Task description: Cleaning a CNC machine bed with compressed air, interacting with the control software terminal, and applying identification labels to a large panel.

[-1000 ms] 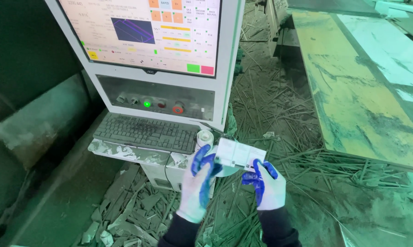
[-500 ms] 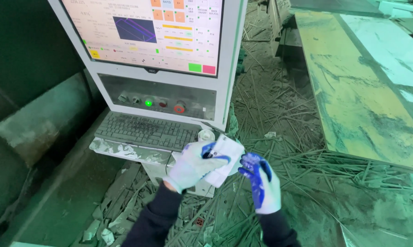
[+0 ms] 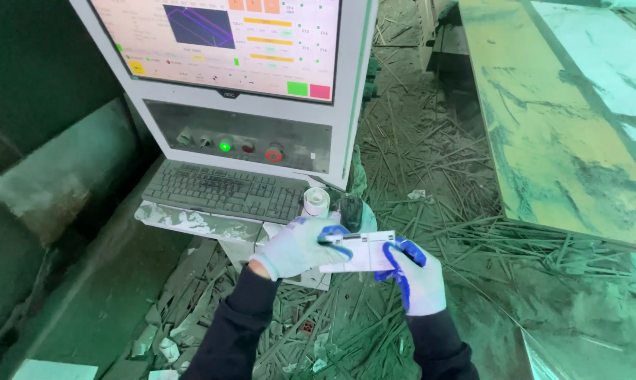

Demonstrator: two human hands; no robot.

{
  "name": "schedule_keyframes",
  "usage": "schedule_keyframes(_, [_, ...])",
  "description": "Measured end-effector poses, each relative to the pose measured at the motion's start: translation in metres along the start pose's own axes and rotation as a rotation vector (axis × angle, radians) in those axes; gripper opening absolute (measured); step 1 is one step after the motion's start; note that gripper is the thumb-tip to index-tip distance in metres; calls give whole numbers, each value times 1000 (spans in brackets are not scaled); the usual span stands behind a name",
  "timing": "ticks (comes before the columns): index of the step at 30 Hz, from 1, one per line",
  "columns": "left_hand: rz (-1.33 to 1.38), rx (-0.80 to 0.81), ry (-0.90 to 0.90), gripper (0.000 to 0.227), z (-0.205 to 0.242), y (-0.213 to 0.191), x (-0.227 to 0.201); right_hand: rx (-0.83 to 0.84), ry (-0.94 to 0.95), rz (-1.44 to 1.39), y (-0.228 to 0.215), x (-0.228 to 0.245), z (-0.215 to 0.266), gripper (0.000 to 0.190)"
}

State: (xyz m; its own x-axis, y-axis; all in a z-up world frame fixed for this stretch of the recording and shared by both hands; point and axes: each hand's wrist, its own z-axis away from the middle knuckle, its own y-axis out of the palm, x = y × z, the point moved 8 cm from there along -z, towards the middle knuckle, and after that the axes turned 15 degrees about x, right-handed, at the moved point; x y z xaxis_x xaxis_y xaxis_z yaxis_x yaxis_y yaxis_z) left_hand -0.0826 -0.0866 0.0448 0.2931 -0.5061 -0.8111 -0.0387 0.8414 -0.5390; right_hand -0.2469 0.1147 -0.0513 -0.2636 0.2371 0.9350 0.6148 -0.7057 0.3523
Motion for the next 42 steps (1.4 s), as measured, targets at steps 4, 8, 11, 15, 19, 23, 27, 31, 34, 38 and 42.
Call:
schedule_keyframes(4, [261, -145, 80, 54, 10, 7, 0, 24, 23, -9, 4, 10, 6, 17])
schedule_keyframes(8, [461, -270, 226, 62, 10, 15, 10, 21, 43, 32, 12, 20, 15, 23])
schedule_keyframes(11, [501, -304, 196, 65, 20, 16, 12, 19, 22, 5, 12, 9, 16, 22])
schedule_keyframes(15, [534, -321, 94, 63, 30, 25, 12, -12, -33, 0, -10, -27, 9, 12])
schedule_keyframes(19, [504, -463, 189, 65, 17, 28, 37, -26, 52, 59, -7, -21, 2, 19])
schedule_keyframes(23, [616, -493, 8, 65, 15, 27, 37, -81, 127, -1, -6, -20, -6, 17])
schedule_keyframes(27, [631, -433, 90, 62, 20, 25, 14, -89, 133, 3, -1, -10, -1, 25])
schedule_keyframes(31, [651, -452, -7, 65, 17, 27, 24, -74, 106, 18, -4, -7, 0, 15])
schedule_keyframes(34, [650, -431, 6, 63, 11, 28, 29, -103, 79, -27, -6, -6, -2, 20])
schedule_keyframes(38, [518, -455, 22, 64, -2, 20, 35, -65, -7, 37, -13, -6, -22, 15])
schedule_keyframes(42, [501, -575, 323, 60, 4, 14, 41, -150, -56, 107, -10, -15, -18, 13])
